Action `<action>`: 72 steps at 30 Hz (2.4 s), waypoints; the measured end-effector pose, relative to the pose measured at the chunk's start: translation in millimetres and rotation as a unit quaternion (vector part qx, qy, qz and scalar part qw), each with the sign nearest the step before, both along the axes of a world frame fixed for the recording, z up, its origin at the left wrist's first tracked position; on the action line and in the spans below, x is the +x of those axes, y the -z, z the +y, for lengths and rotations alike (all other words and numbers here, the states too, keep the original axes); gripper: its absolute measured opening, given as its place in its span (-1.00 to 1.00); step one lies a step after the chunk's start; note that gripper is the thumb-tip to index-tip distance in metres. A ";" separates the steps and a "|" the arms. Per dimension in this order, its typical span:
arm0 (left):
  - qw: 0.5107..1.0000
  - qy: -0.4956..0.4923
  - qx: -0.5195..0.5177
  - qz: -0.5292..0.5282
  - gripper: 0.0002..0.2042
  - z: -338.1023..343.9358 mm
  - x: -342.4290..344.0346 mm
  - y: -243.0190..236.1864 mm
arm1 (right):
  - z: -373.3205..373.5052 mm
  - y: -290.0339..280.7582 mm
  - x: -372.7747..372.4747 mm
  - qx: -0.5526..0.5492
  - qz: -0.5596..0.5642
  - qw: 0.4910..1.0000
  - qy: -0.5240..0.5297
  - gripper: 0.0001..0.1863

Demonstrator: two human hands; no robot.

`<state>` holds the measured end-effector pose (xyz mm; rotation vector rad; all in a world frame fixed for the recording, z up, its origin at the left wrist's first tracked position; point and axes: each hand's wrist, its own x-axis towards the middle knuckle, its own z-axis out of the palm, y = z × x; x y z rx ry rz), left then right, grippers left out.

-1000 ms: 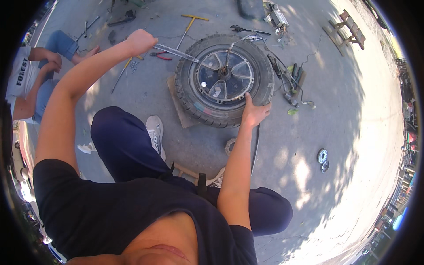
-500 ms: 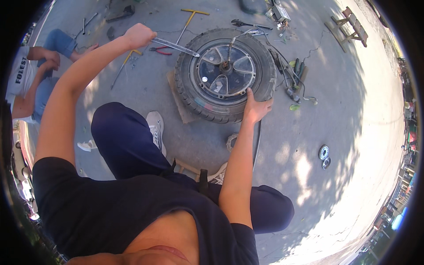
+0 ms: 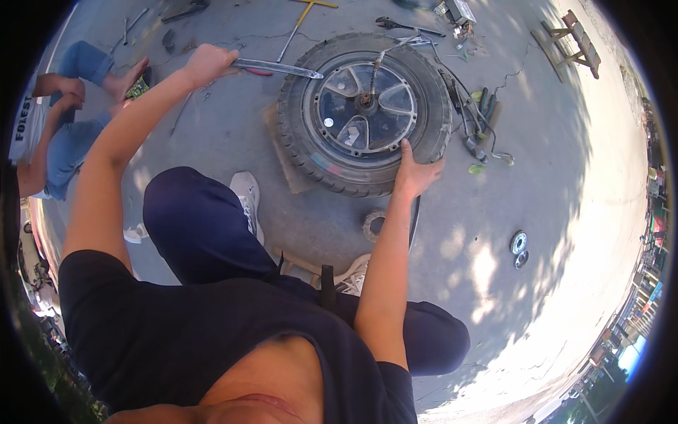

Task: The person uses two metal tire irons to pry and manipulate the bead of a motorcycle tire mounted on a rim. They repeatedly insert the tools between the tire and rim, lever the bead, and rotate the tire to work around the circumference. The task continues without a visible final state.

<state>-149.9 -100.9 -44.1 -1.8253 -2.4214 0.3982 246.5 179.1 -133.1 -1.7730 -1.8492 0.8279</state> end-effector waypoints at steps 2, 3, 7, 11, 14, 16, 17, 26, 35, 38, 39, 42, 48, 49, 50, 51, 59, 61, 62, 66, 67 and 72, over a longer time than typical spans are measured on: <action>1.000 0.027 -0.007 0.005 -0.60 13.4 2.7 -20.1 | 0.3 -4.9 -1.3 -0.005 0.010 1.000 -0.003 0.24; 0.999 0.040 -0.010 0.008 -0.56 19.8 4.1 -28.7 | -0.6 -5.1 -2.2 -0.004 0.008 1.000 -0.005 0.24; 0.997 0.065 -0.017 0.046 -0.54 44.8 12.6 -59.5 | 1.0 -5.3 -0.7 0.002 0.005 1.000 -0.002 0.24; 0.994 0.093 -0.028 0.054 -0.57 49.3 8.9 -71.8 | 0.1 -4.7 -4.1 0.000 -0.001 1.000 -0.007 0.24; 0.992 0.107 -0.034 0.054 -0.58 54.1 9.0 -69.5 | -0.7 -5.7 -1.7 -0.009 0.013 1.000 -0.001 0.24; 0.992 0.109 -0.035 0.052 -0.59 55.4 8.9 -68.7 | 0.4 -5.3 -2.6 -0.005 0.006 1.000 -0.002 0.24; 0.992 0.107 -0.033 0.050 -0.59 54.7 8.7 -68.5 | 0.5 -4.9 -2.2 -0.003 0.002 1.000 -0.003 0.24; 0.996 0.060 -0.051 0.030 -0.57 45.2 1.8 -56.1 | -2.8 -5.3 0.0 -0.008 0.024 1.000 -0.001 0.23; 0.994 0.092 -0.051 0.021 -0.52 55.8 -13.0 -53.1 | 1.0 -5.0 -2.8 -0.010 0.002 1.000 -0.001 0.24; 0.995 0.073 -0.060 0.012 -0.50 58.7 -6.6 -55.0 | 0.1 -3.6 -2.9 -0.017 -0.003 1.000 -0.002 0.25; 0.996 0.062 -0.059 0.010 -0.49 57.0 -3.2 -54.3 | 0.6 -3.1 -2.7 -0.014 -0.002 1.000 -0.005 0.25; 0.998 0.030 -0.052 -0.006 -0.47 51.7 -0.7 -48.1 | 2.7 -2.6 -2.3 -0.006 -0.004 1.000 -0.008 0.26; 0.998 -0.018 -0.019 -0.049 -0.45 24.5 -5.8 -13.0 | 3.0 0.8 0.6 0.003 -0.005 1.000 -0.021 0.24; 0.998 -0.035 0.003 -0.055 -0.45 14.1 -2.9 -2.4 | 2.1 -1.8 -1.5 0.003 0.007 1.000 -0.025 0.23; 0.997 -0.044 0.026 -0.064 -0.45 5.7 4.3 11.2 | 2.7 -3.7 -0.9 0.005 0.015 1.000 -0.022 0.22; 0.994 -0.055 0.045 -0.078 -0.45 -1.8 11.0 23.2 | 0.7 -2.6 -0.7 0.010 0.011 1.000 -0.021 0.21; 0.994 -0.068 0.044 -0.076 -0.45 -4.5 8.8 44.0 | 0.8 -9.7 -3.3 -0.014 -0.005 1.000 -0.006 0.19; 0.994 -0.071 0.037 -0.079 -0.43 -2.5 10.5 44.2 | 4.6 -5.7 -0.3 0.011 -0.002 1.000 -0.015 0.19; 0.993 -0.072 0.036 -0.083 -0.43 -2.2 10.9 44.5 | 5.2 -3.5 1.1 0.023 0.000 1.000 -0.021 0.20; 0.994 -0.080 0.048 -0.060 -0.42 -12.9 13.0 55.4 | -1.0 -11.3 -5.2 -0.009 -0.008 1.000 -0.011 0.20; 0.994 -0.081 0.038 -0.070 -0.42 -10.0 13.0 48.7 | -1.6 -16.1 -7.5 -0.019 -0.016 1.000 -0.009 0.21; 0.991 -0.077 0.010 -0.108 -0.43 1.7 16.5 14.9 | 0.5 -9.7 -3.7 -0.012 -0.016 1.000 -0.006 0.24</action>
